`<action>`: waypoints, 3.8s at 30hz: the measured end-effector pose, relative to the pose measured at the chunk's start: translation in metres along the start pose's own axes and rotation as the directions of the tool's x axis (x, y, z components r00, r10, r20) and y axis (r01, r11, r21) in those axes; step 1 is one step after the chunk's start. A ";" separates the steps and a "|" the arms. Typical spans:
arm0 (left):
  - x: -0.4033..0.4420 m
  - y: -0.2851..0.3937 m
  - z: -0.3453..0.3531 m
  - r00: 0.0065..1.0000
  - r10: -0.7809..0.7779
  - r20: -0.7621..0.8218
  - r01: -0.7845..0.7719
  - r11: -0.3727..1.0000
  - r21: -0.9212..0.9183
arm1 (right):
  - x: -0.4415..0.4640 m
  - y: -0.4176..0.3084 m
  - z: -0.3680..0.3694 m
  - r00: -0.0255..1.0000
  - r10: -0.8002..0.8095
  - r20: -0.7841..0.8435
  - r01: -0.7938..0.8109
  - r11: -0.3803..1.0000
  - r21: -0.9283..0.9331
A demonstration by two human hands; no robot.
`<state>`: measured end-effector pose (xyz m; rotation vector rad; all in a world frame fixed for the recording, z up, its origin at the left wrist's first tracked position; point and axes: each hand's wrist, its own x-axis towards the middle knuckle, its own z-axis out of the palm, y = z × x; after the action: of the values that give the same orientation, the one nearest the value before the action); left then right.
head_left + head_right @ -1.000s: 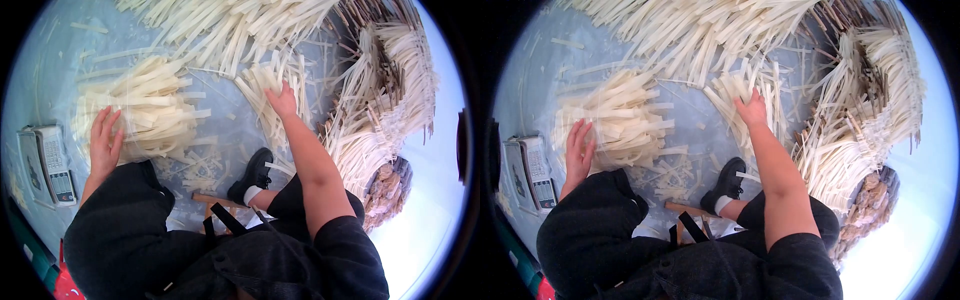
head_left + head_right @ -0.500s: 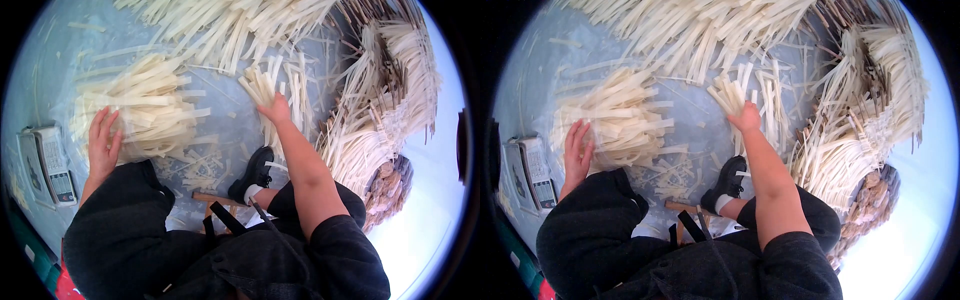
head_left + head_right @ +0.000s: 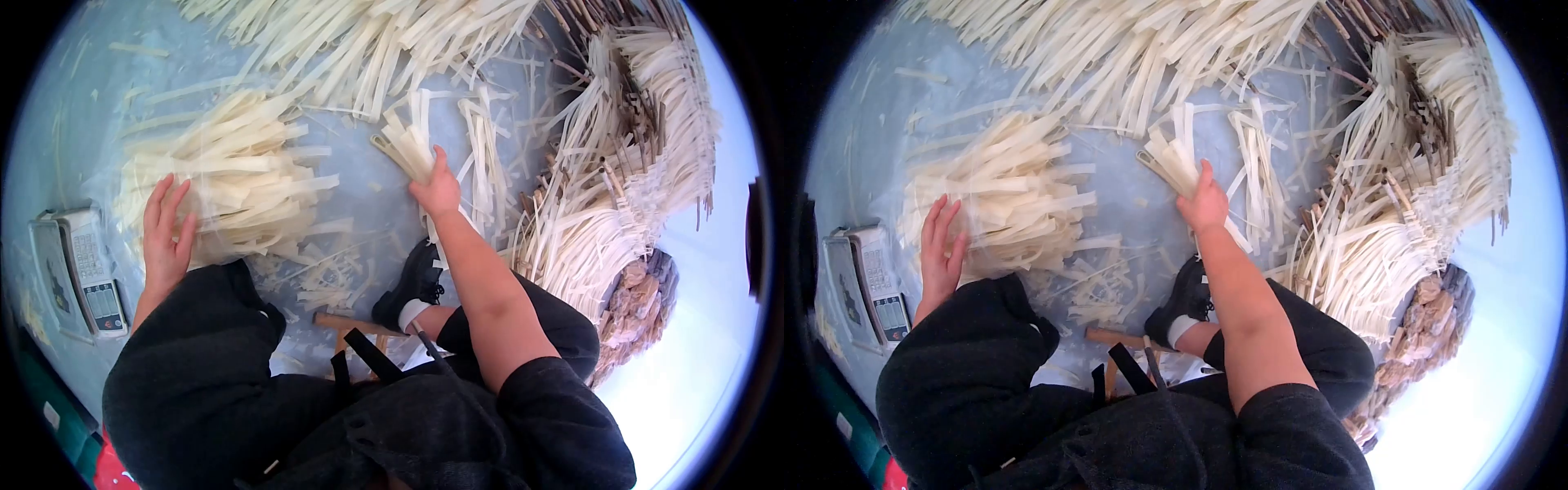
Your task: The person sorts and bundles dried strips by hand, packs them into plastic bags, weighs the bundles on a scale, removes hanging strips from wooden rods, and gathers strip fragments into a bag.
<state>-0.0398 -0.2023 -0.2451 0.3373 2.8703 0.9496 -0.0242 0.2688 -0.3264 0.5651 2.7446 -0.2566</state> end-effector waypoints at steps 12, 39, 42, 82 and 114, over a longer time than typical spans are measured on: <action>0.025 0.032 -0.065 0.977 0.116 -0.181 -0.104 0.992 0.071 | -0.024 0.021 -0.053 0.999 0.016 0.037 -0.023 0.977 0.212; 0.008 0.319 -0.027 0.979 -0.056 0.194 0.198 0.065 -0.978 | -0.208 -0.112 -0.259 0.801 -0.560 -0.212 0.576 0.625 0.527; 0.018 0.296 -0.032 0.980 -0.033 0.196 0.198 0.086 -0.976 | -0.201 -0.109 -0.240 0.770 -0.568 -0.290 0.618 0.551 0.561; -0.005 0.187 -0.206 0.982 -0.189 -0.002 0.031 0.166 -0.986 | -0.004 0.045 -0.027 0.844 -0.442 -0.302 0.371 0.890 -0.267; 0.004 0.197 -0.195 0.960 -0.279 0.010 0.071 0.209 -0.975 | 0.001 0.088 -0.032 0.975 -0.179 -0.132 0.214 0.598 0.773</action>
<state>-0.0408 -0.1595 0.0291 -0.2358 1.6690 2.5010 0.0023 0.3567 -0.3062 0.4441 2.6078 -1.5804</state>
